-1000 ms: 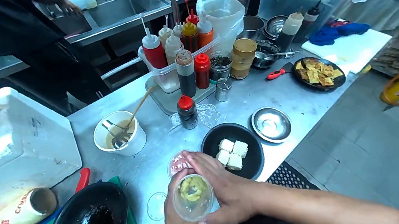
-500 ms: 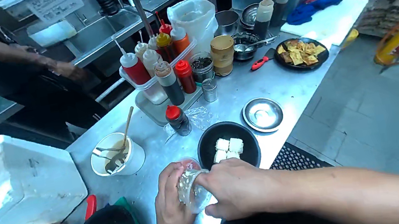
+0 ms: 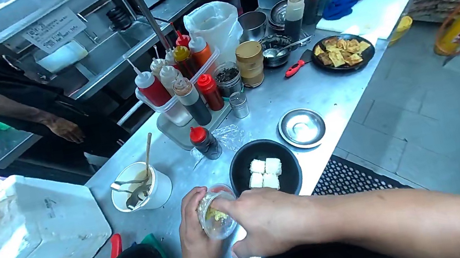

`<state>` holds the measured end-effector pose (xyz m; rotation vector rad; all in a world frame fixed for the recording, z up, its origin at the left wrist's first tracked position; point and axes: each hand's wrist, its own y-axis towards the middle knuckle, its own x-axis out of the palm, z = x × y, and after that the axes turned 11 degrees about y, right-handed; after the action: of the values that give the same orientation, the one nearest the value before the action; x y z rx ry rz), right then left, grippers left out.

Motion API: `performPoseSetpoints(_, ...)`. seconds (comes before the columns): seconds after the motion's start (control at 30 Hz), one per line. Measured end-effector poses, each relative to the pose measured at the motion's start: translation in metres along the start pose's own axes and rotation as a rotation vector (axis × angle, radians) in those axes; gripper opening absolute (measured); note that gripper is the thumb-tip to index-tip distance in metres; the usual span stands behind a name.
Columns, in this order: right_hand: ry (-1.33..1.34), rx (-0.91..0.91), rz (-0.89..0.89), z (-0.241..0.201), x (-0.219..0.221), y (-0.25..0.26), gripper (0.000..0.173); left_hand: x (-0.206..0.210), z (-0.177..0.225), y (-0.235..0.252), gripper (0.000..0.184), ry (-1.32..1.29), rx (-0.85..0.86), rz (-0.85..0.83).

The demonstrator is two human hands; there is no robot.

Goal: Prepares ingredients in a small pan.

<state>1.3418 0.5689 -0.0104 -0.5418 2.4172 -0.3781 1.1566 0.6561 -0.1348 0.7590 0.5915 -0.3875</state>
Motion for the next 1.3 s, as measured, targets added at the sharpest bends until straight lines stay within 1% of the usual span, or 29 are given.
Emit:
performPoseSetpoints(0.07,-0.056,0.009,-0.004,0.0,0.004,0.003,0.061,0.001,0.002,0.003,0.055,0.025,0.032,-0.01)
performPoseSetpoints(0.1,-0.08,0.021,-0.017,0.001,0.006,0.006,0.058,0.002,0.002,0.003,0.055,0.033,0.042,-0.01)
performPoseSetpoints(0.17,-0.097,0.049,-0.033,0.006,0.01,0.009,0.057,0.003,0.002,0.003,0.054,0.034,0.045,-0.013)
performPoseSetpoints(0.23,-0.071,0.058,-0.006,0.009,0.009,0.007,0.057,0.004,0.001,0.001,0.055,0.034,0.039,-0.012)
performPoseSetpoints(0.33,-0.023,0.046,0.041,0.01,0.003,0.002,0.063,0.003,0.001,-0.002,0.053,0.058,0.036,-0.009)
performPoseSetpoints(0.53,-0.012,0.098,0.01,0.016,0.011,0.006,0.068,0.005,0.004,0.001,0.048,0.169,0.077,0.019)
performPoseSetpoints(0.63,0.136,0.102,-0.04,0.021,0.014,0.005,0.079,0.008,0.004,-0.001,0.049,0.175,0.068,0.056)
performPoseSetpoints(0.7,0.255,0.105,-0.052,0.024,0.012,0.003,0.08,0.009,0.004,-0.003,0.05,0.161,0.063,0.065)
performPoseSetpoints(0.77,0.3,0.119,-0.05,0.024,0.01,0.003,0.082,0.009,0.005,-0.003,0.051,0.165,0.076,0.07)
performPoseSetpoints(0.8,0.299,0.127,-0.048,0.023,0.009,0.004,0.079,0.009,0.006,-0.002,0.051,0.175,0.094,0.068)
performPoseSetpoints(0.9,0.322,0.16,-0.07,0.025,0.013,0.01,0.058,0.01,0.005,0.0,0.049,0.229,0.162,0.055)
performPoseSetpoints(0.97,0.374,0.187,-0.11,0.026,0.013,0.013,0.054,0.012,0.001,-0.001,0.048,0.242,0.178,0.044)
performPoseSetpoints(1.07,0.473,0.193,-0.16,0.032,0.011,0.015,0.058,0.015,-0.004,-0.007,0.048,0.224,0.16,0.044)
performPoseSetpoints(1.13,0.501,0.173,-0.153,0.035,0.01,0.012,0.058,0.016,-0.007,-0.011,0.052,0.206,0.131,0.056)
performPoseSetpoints(1.23,0.362,0.084,-0.055,0.033,0.007,0.001,0.071,0.015,-0.007,-0.012,0.053,0.2,0.085,0.088)
performPoseSetpoints(1.3,0.266,0.073,-0.009,0.028,0.008,-0.007,0.074,0.012,-0.006,-0.013,0.053,0.217,0.065,0.107)
